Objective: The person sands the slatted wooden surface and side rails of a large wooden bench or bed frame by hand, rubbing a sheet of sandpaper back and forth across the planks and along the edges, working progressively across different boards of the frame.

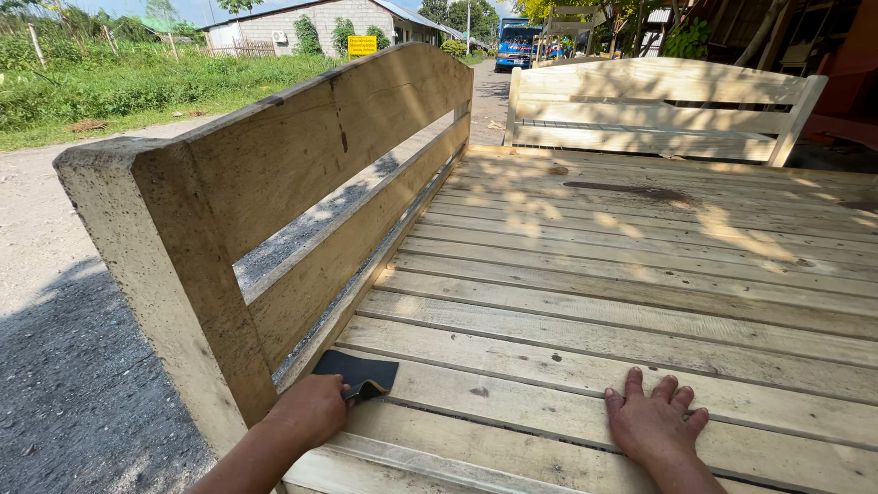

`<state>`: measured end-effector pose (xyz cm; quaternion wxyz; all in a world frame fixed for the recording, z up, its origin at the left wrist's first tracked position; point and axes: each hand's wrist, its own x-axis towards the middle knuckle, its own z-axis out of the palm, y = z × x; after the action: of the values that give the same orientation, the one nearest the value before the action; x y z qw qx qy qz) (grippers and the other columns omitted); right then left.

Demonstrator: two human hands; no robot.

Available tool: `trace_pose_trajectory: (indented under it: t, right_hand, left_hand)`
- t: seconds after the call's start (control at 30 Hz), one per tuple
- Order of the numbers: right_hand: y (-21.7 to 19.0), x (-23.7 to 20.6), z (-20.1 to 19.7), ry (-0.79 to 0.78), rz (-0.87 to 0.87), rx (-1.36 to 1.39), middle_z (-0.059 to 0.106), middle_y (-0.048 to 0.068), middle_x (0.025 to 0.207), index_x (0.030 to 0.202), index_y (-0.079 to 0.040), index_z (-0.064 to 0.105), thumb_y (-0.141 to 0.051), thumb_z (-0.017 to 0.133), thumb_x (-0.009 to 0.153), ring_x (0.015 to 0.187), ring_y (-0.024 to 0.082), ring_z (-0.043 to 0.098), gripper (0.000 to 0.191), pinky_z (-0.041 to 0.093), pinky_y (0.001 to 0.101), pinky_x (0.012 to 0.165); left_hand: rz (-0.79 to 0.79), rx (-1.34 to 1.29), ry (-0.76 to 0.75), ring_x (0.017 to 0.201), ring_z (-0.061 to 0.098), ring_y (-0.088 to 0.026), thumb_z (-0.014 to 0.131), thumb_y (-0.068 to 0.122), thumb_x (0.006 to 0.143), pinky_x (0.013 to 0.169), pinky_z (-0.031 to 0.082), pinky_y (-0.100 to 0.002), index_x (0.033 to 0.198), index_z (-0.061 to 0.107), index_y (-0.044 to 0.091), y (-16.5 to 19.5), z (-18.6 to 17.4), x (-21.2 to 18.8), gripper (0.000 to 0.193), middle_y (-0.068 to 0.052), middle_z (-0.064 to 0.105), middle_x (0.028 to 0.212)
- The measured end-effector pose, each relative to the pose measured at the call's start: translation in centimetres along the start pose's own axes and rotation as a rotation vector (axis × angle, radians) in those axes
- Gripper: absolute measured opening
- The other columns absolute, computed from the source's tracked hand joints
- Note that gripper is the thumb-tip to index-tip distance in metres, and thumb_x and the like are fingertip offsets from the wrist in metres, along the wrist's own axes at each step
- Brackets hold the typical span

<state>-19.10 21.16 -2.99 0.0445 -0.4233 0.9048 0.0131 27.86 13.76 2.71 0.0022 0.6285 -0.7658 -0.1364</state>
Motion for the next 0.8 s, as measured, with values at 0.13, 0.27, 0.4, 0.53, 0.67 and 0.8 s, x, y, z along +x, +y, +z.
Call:
trace_pose_trajectory:
  t: [0.13, 0.27, 0.4, 0.53, 0.67, 0.8]
  right_hand:
    - [-0.3, -0.1, -0.3, 0.013, 0.016, 0.019, 0.006, 0.022, 0.17, 0.166, -0.027, 0.011, -0.062, 0.024, 0.103, 0.156, 0.046, 0.005, 0.073, 0.01, 0.0655, 0.122]
    - [-0.2, -0.4, -0.3, 0.027, 0.004, 0.026, 0.006, 0.023, 0.17, 0.165, -0.026, 0.011, -0.062, 0.025, 0.103, 0.156, 0.047, 0.005, 0.073, 0.009, 0.0661, 0.121]
    - [-0.2, -0.7, -0.3, 0.021, 0.002, 0.016, 0.007, 0.022, 0.171, 0.166, -0.026, 0.012, -0.062, 0.026, 0.104, 0.157, 0.047, 0.007, 0.073, 0.012, 0.0663, 0.121]
    - [-0.5, -1.0, -0.6, 0.013, 0.012, 0.017, 0.006, 0.022, 0.17, 0.166, -0.026, 0.012, -0.061, 0.027, 0.104, 0.156, 0.047, 0.006, 0.073, 0.01, 0.0667, 0.121]
    - [-0.6, -1.4, -1.1, -0.003, 0.021, 0.025, 0.005, 0.022, 0.17, 0.166, -0.026, 0.01, -0.06, 0.025, 0.104, 0.157, 0.046, 0.004, 0.072, 0.009, 0.0659, 0.122]
    - [-0.7, -1.4, -1.5, -0.058, 0.032, -0.017, 0.003, 0.023, 0.17, 0.166, -0.025, 0.007, -0.058, 0.022, 0.105, 0.157, 0.045, 0.001, 0.072, 0.007, 0.0655, 0.122]
  left_hand:
    - [0.52, -0.026, 0.001, 0.12, 0.061, -0.034, 0.061, 0.04, 0.099, 0.104, 0.047, -0.043, 0.129, 0.064, 0.008, 5.1, 2.6, -0.7, 0.044, -0.015, 0.06, 0.137]
    - [0.725, -0.237, -0.227, 0.127, 0.059, -0.029, 0.064, 0.037, 0.094, 0.109, 0.044, -0.041, 0.127, 0.073, 0.02, 10.4, 4.8, -2.6, 0.038, -0.009, 0.067, 0.135]
    - [0.547, -0.206, -0.15, 0.124, 0.064, -0.023, 0.072, 0.035, 0.094, 0.107, 0.048, -0.038, 0.121, 0.075, 0.019, 5.4, 0.8, -3.7, 0.032, -0.006, 0.074, 0.125]
    - [0.266, -0.096, -0.159, 0.106, 0.074, -0.023, 0.073, 0.031, 0.092, 0.096, 0.056, -0.036, 0.118, 0.075, 0.02, -0.8, -1.9, -2.7, 0.029, -0.005, 0.077, 0.111]
    - [0.31, -0.111, -0.015, 0.1, 0.072, -0.024, 0.076, 0.023, 0.085, 0.091, 0.057, -0.037, 0.11, 0.08, 0.016, -1.5, -2.2, -1.4, 0.026, -0.006, 0.078, 0.103]
    - [0.145, -0.201, -0.268, 0.1, 0.074, -0.016, 0.079, 0.026, 0.084, 0.093, 0.055, -0.032, 0.111, 0.082, 0.019, -0.8, -4.1, -2.0, 0.027, -0.001, 0.081, 0.101]
